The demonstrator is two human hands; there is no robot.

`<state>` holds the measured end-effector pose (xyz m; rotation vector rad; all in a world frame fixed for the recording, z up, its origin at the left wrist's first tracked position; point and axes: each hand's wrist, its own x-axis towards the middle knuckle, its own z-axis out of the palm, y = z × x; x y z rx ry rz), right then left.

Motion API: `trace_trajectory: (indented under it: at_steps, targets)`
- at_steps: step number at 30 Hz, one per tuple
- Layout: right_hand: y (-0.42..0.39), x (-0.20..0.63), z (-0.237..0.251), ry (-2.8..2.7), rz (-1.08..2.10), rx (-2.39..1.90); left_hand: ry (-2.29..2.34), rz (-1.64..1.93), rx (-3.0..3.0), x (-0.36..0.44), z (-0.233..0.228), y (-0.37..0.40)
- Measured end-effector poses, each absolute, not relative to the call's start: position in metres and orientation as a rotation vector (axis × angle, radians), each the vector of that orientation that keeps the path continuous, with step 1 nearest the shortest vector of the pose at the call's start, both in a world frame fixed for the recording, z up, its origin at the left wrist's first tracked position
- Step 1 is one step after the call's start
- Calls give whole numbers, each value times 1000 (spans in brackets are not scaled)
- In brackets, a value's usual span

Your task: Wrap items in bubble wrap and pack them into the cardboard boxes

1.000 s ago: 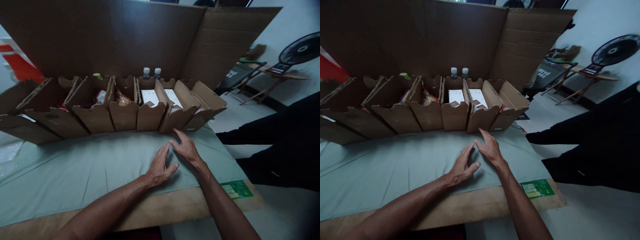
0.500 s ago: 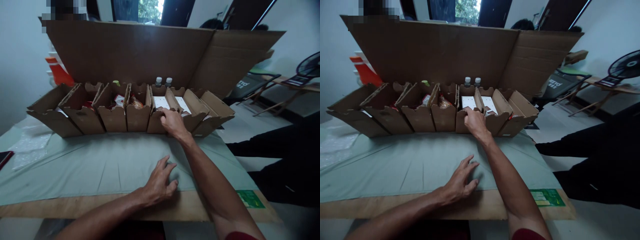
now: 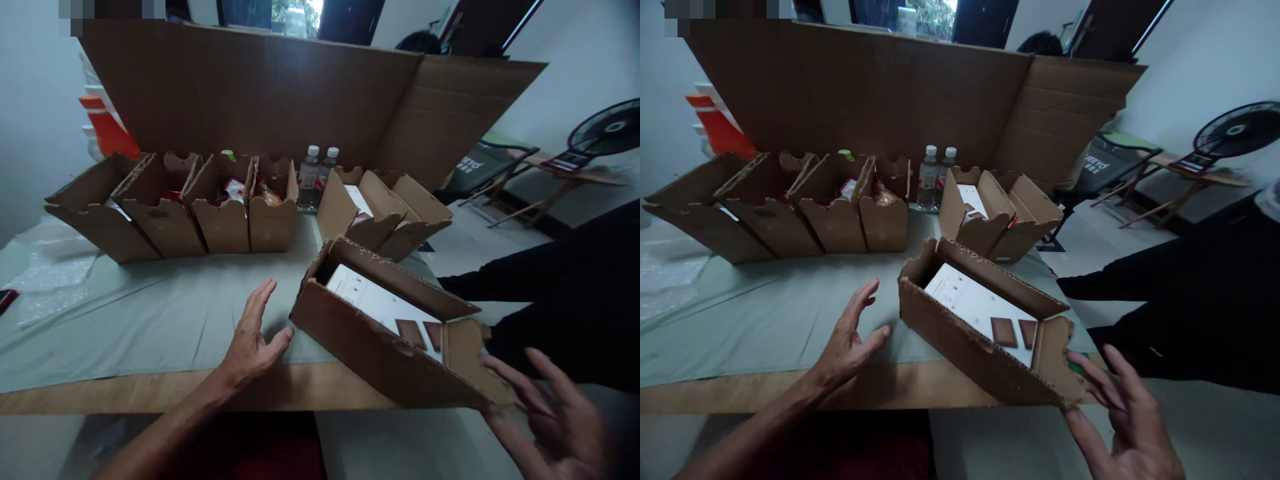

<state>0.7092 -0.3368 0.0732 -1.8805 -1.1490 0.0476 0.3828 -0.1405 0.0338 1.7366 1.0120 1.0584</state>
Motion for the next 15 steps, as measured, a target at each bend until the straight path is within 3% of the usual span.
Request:
trace_trajectory:
  at_steps: [6,10,15]
  targets:
    - [-338,690,30,-1102,197,-1993,828,998,1694,419,32,-152]
    - [-279,664,38,-1200,132,-1935,1001,1148,1596,408,23,-151]
    - [-174,623,57,-1481,337,-1761,1260,1329,1492,358,28,-108]
